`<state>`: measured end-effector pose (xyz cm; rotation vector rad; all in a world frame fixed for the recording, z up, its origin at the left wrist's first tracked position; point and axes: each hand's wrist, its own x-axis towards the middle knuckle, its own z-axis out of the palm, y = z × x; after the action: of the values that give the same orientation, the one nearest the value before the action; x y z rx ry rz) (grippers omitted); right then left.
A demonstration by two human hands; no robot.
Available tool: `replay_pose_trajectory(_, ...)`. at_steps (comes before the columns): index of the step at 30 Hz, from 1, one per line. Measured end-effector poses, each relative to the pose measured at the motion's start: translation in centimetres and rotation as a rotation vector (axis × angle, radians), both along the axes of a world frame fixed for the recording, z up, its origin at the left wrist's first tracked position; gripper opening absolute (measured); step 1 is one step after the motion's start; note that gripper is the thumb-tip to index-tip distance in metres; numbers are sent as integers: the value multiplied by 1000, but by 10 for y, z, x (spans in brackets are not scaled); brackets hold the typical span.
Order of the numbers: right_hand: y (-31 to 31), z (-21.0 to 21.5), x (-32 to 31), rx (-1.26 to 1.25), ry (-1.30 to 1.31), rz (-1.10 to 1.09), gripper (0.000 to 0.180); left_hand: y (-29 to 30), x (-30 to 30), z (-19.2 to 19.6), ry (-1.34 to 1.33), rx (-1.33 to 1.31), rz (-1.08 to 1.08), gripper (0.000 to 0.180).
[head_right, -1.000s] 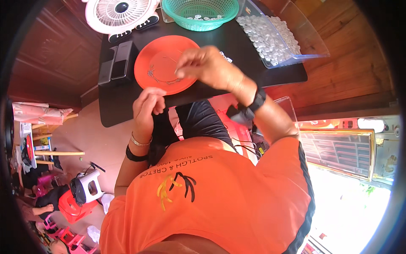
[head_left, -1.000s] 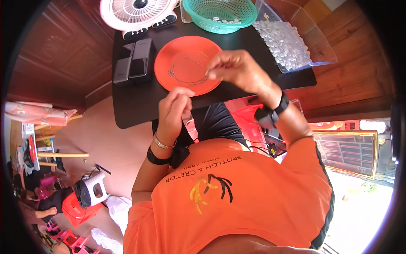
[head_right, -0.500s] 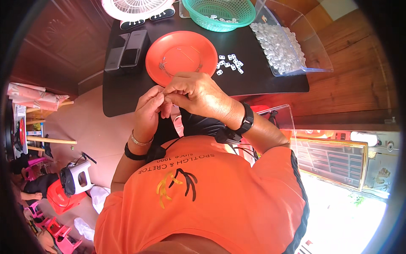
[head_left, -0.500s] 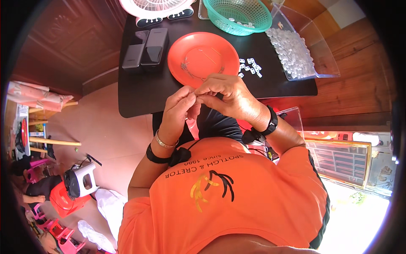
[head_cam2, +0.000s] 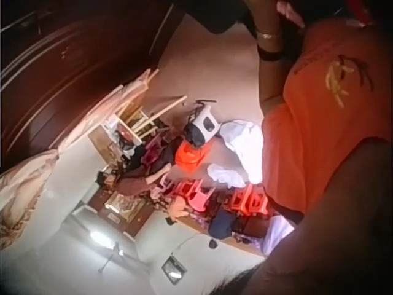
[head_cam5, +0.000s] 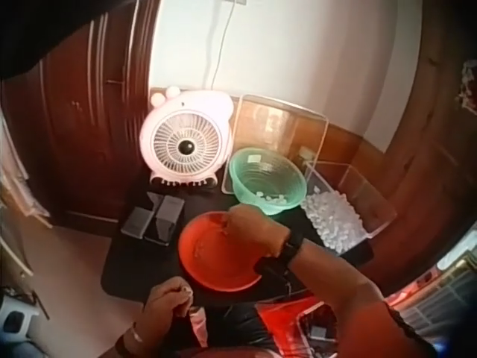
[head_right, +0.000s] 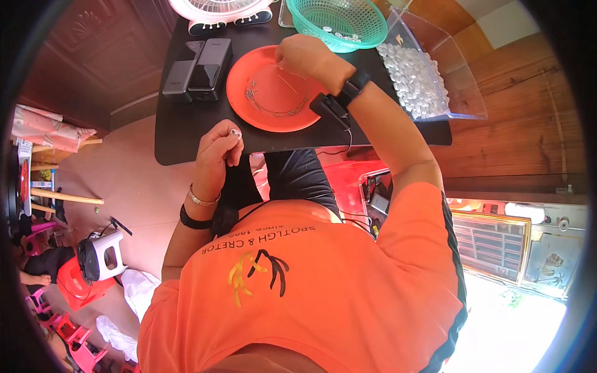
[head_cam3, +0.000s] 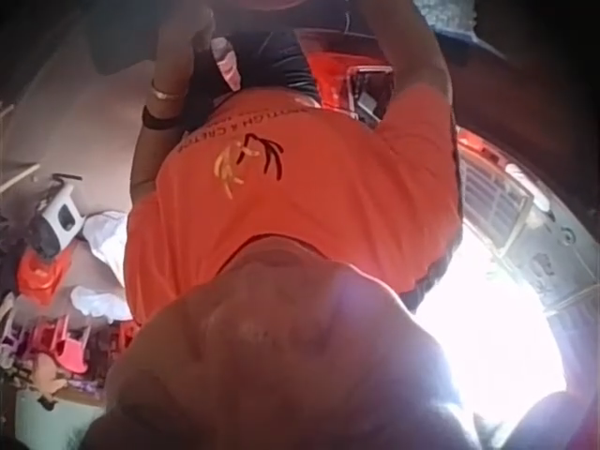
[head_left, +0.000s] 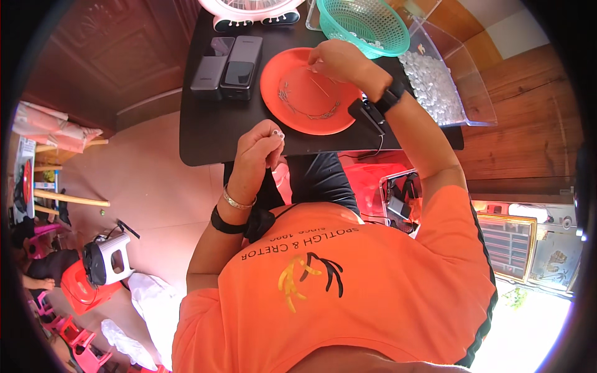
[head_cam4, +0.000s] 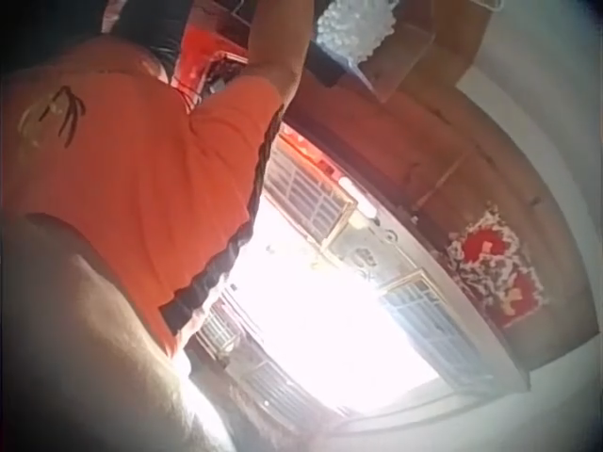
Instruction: Assembling small white plastic connector components by hand.
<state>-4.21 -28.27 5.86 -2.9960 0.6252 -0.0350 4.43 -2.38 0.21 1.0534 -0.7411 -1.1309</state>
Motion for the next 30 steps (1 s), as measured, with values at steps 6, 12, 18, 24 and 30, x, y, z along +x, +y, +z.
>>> replay_pose_trajectory(6, 4, -14, 13, -155, 95, 5, 13, 1, 2, -2, 0, 7, -28, 14)
replay_pose_trajectory(12, -2, -22, 17, -179, 58, 84, 12, -2, -3, -2, 55, -24, 24, 13)
replay_pose_trajectory(18, -5, -14, 21, -170, 158, 118, 16, -1, 0, -5, 13, -10, 6, 14)
replay_pose_trajectory(24, 7, 0, 3, 3, -62, 19, 20, -3, 0, -4, -46, 21, 25, 17)
replay_pose_trajectory(30, 7, -10, -18, 135, -251, -29, 17, -3, -4, -2, -106, 30, 28, 18)
